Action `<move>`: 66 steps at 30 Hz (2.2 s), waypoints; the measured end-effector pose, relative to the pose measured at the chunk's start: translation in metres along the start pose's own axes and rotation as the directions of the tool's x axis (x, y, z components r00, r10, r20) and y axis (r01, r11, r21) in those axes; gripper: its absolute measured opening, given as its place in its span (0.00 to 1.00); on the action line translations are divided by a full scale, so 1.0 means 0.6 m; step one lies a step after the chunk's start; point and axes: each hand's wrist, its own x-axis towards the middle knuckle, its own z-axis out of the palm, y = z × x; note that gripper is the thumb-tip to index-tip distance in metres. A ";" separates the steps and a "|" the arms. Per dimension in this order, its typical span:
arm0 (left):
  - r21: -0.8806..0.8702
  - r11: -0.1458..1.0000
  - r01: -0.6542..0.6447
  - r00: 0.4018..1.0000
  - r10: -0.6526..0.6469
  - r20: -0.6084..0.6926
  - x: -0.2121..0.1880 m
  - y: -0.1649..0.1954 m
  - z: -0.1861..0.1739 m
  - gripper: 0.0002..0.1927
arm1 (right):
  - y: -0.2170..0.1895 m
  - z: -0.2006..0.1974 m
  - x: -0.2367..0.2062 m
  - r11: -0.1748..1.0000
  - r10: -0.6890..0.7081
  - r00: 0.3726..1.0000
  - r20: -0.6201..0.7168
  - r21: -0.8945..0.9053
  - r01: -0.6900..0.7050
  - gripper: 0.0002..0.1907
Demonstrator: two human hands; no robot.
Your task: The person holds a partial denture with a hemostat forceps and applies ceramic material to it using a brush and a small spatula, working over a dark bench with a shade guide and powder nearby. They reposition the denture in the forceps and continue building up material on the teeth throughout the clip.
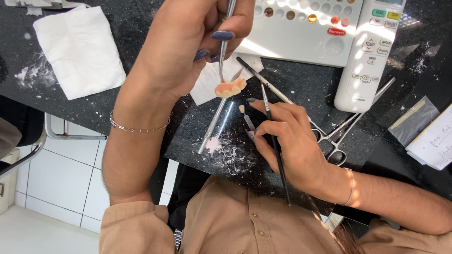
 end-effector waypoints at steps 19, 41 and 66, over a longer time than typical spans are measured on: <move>-0.137 0.988 -0.071 0.982 0.093 0.162 0.001 -0.011 -0.013 0.24 | 0.012 0.014 0.023 0.998 -0.052 0.999 0.007 0.027 0.052 0.13; -0.282 0.927 0.248 0.837 -0.058 0.544 0.011 -0.019 0.021 0.33 | 0.044 -0.017 -0.012 0.890 0.236 0.852 -0.467 0.455 0.002 0.15; 0.057 0.982 0.180 0.836 -0.184 0.517 0.015 0.002 0.048 0.33 | 0.062 -0.002 -0.024 0.729 0.214 0.950 -0.228 0.685 0.000 0.13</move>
